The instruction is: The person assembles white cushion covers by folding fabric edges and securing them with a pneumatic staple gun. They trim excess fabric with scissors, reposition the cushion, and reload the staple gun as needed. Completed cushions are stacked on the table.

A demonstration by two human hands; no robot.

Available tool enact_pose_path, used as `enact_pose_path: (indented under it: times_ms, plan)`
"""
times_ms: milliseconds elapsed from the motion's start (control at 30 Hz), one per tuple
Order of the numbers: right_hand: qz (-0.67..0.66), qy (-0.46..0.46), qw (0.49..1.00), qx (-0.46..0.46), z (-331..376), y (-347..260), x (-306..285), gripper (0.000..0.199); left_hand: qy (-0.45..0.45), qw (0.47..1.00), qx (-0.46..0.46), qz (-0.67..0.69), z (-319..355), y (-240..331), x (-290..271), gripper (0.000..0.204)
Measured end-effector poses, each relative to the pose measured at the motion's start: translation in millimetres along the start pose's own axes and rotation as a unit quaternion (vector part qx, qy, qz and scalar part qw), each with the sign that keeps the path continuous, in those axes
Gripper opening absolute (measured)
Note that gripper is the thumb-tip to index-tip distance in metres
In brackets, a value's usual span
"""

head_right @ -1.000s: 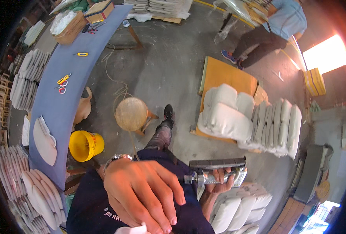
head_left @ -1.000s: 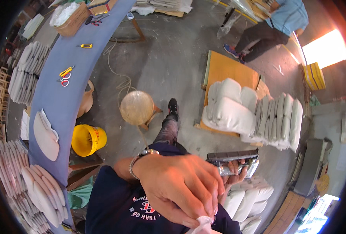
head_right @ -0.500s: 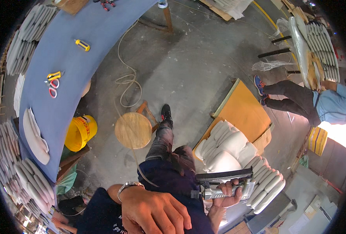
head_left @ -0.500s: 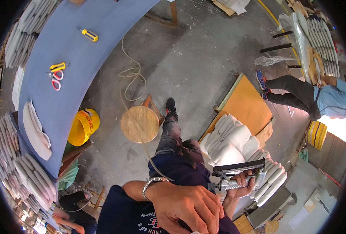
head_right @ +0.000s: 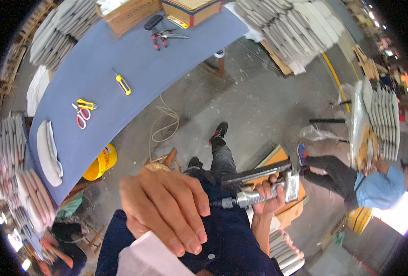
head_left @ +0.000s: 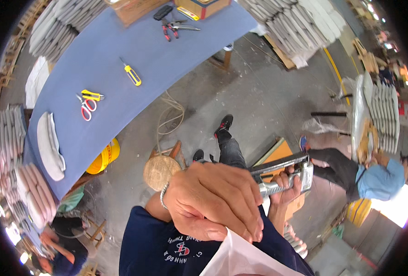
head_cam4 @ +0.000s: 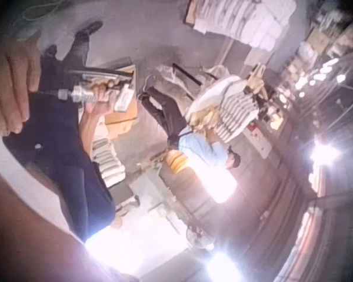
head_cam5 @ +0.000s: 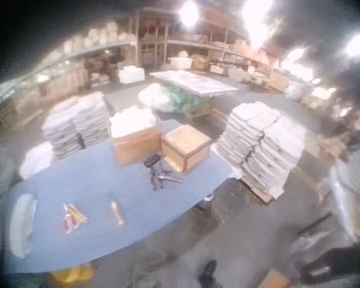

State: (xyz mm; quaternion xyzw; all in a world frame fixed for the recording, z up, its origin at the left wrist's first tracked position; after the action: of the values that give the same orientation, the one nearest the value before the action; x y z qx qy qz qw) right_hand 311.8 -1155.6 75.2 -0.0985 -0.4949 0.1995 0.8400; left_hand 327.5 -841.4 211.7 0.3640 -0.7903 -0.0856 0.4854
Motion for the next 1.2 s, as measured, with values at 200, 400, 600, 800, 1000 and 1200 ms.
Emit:
enact_pose_path:
  times_ms: [200, 400, 600, 800, 1000, 1200]
  plan:
    - [-0.043, -0.128, 0.985, 0.106, -145.8, -5.7, 67.7, 0.043, -0.047, 0.991, 0.082, -0.097, -90.5, -14.2, 20.0, 0.038]
    - [-0.001, -0.185, 0.972, 0.145, -255.4, -10.4, 122.2, 0.044, 0.032, 0.979, 0.116, -0.161, -154.8, -63.9, 25.8, 0.032]
    - [0.024, -0.226, 0.956, 0.184, -320.7, 3.2, 164.5, 0.038, -0.064, 0.974, 0.096, -0.196, -224.5, -63.3, -21.9, 0.036]
    - [0.088, -0.219, 0.965, 0.117, -355.6, 29.4, 213.7, 0.046, -0.109, 0.957, 0.183, -0.195, -254.3, -57.6, -81.7, 0.032]
    - [0.040, -0.170, 0.981, 0.086, -377.2, 42.5, 262.0, 0.045, 0.016, 0.969, 0.225, -0.103, -321.1, -75.4, -97.2, 0.033]
    - [0.074, -0.181, 0.973, 0.123, -396.6, 84.0, 280.6, 0.043, 0.072, 0.955, 0.121, -0.260, -321.6, -53.1, -144.5, 0.030]
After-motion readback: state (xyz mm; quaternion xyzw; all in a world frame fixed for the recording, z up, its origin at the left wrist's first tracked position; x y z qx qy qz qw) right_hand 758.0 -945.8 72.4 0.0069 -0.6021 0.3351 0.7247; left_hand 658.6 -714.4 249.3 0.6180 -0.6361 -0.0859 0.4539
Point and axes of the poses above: each hand's wrist, its own z-axis away from the middle knuckle, its own x-axis out of the palm, y = z × x, the point moved 1 cm from there along -z, towards the middle knuckle, and after that the axes turned 15 degrees about y, right-handed, at the moved point
